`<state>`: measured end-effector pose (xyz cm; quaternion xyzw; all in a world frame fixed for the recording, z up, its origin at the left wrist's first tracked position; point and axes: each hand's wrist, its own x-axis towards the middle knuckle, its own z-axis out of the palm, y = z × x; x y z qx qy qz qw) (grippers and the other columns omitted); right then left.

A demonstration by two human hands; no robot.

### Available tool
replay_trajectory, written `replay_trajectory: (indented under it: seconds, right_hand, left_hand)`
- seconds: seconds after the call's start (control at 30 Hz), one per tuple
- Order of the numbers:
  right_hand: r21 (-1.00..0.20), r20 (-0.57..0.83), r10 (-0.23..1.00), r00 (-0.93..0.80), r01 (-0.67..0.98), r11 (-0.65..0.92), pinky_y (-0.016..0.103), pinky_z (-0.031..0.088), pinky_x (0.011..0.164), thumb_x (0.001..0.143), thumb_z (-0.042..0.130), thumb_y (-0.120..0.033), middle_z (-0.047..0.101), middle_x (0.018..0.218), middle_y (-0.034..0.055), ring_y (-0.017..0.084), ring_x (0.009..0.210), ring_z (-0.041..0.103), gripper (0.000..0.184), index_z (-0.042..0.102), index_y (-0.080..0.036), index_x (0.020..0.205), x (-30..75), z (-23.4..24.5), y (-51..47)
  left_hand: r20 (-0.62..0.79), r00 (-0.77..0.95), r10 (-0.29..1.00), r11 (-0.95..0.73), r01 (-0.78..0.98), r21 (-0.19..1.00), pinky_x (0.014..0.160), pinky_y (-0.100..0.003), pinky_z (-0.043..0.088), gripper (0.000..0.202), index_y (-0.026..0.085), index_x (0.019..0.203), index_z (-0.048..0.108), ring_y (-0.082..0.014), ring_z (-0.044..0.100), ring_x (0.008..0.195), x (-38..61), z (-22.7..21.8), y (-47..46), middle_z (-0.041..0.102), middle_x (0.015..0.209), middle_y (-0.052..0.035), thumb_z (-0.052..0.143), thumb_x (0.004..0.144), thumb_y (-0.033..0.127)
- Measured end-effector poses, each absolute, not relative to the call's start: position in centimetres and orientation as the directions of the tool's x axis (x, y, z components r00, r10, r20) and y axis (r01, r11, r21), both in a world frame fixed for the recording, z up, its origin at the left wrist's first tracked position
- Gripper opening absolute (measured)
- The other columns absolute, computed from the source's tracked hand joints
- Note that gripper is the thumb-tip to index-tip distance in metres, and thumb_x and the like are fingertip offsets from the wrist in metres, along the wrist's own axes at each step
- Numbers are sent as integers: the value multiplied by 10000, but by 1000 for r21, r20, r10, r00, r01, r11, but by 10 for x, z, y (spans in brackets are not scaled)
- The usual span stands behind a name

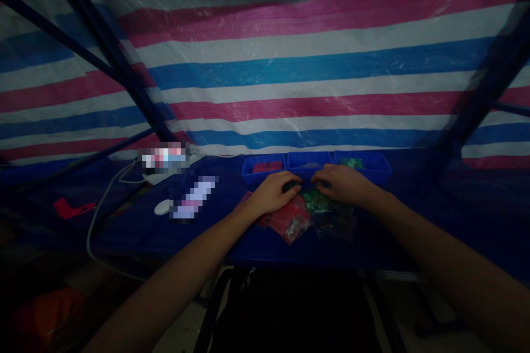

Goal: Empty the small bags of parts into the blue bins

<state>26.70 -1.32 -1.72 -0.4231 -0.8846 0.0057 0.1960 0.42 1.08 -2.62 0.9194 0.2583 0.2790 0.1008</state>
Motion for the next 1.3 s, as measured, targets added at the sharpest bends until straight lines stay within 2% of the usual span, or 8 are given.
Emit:
replay_trajectory:
  seconds: [0.13, 0.23, 0.33, 0.53, 0.9, 1.07, 1.2, 1.3]
  right_hand:
    - [-257, 445, 750, -489, 733, 630, 406, 561, 838, 893, 655, -276, 762, 988, 71, 270, 909, 720, 240, 751, -283, 1113, 264, -17, -15]
    - [-378, 533, 754, -384, 689, 619, 380, 564, 766, 912, 673, -356, 779, 1011, 53, 239, 829, 714, 229, 746, -284, 1117, 257, -13, -21]
    - [-537, 528, 792, -306, 602, 590, 353, 560, 665, 904, 698, -438, 795, 984, 36, 209, 725, 699, 270, 747, -279, 1116, 249, -10, -28]
    - [-698, 520, 837, -170, 481, 531, 384, 602, 716, 855, 762, -509, 798, 1021, 64, 242, 829, 738, 328, 747, -255, 1062, 238, -12, -32]
    - [-797, 528, 850, -6, 344, 497, 409, 624, 787, 825, 802, -515, 789, 980, 78, 260, 865, 752, 336, 746, -231, 995, 229, -18, -28]
    - [-766, 497, 851, -172, 374, 523, 412, 613, 824, 840, 800, -461, 780, 1078, 71, 251, 918, 742, 395, 723, -249, 1164, 232, -17, -27]
    - [-733, 511, 840, -185, 416, 538, 414, 599, 820, 864, 778, -441, 776, 1071, 63, 251, 920, 739, 315, 735, -253, 1114, 234, -20, -25]
    - [-634, 601, 773, -203, 468, 616, 391, 576, 746, 888, 761, -395, 769, 984, 49, 226, 818, 716, 209, 746, -252, 1039, 234, -19, -26]
  left_hand:
    - [490, 680, 546, -836, 410, 364, 1012, -427, 538, 314, 167, 1245, 678, -240, 686, 1123, 6, -23, 6, 728, 1213, -115, 623, 990, 342]
    - [526, 650, 549, -833, 378, 404, 1030, -422, 527, 428, 184, 1314, 649, -252, 676, 1179, 8, -19, 2, 710, 1293, -118, 684, 953, 412]
    - [519, 655, 549, -829, 351, 434, 954, -378, 544, 283, 187, 1178, 719, -234, 719, 1069, 9, -15, 0, 764, 1170, -90, 675, 964, 366]
    - [506, 626, 593, -792, 343, 505, 787, -305, 524, 219, 179, 1047, 752, -192, 724, 895, 9, -14, 1, 786, 1004, -56, 645, 987, 361]
    - [499, 595, 630, -762, 349, 545, 751, -292, 489, 248, 169, 1007, 740, -183, 696, 850, 10, -11, 1, 775, 983, -53, 594, 1014, 370]
    - [470, 623, 625, -745, 297, 597, 746, -285, 483, 265, 181, 1013, 739, -170, 703, 818, 7, -12, 2, 775, 926, -40, 551, 1038, 366]
    - [430, 582, 690, -660, 264, 703, 742, -278, 493, 288, 171, 1068, 739, -174, 713, 796, 7, -18, 6, 782, 885, -51, 611, 1001, 419]
    - [372, 568, 734, -565, 206, 799, 711, -271, 508, 366, 157, 1196, 703, -168, 708, 741, 8, -24, 11, 785, 867, -67, 635, 979, 443]
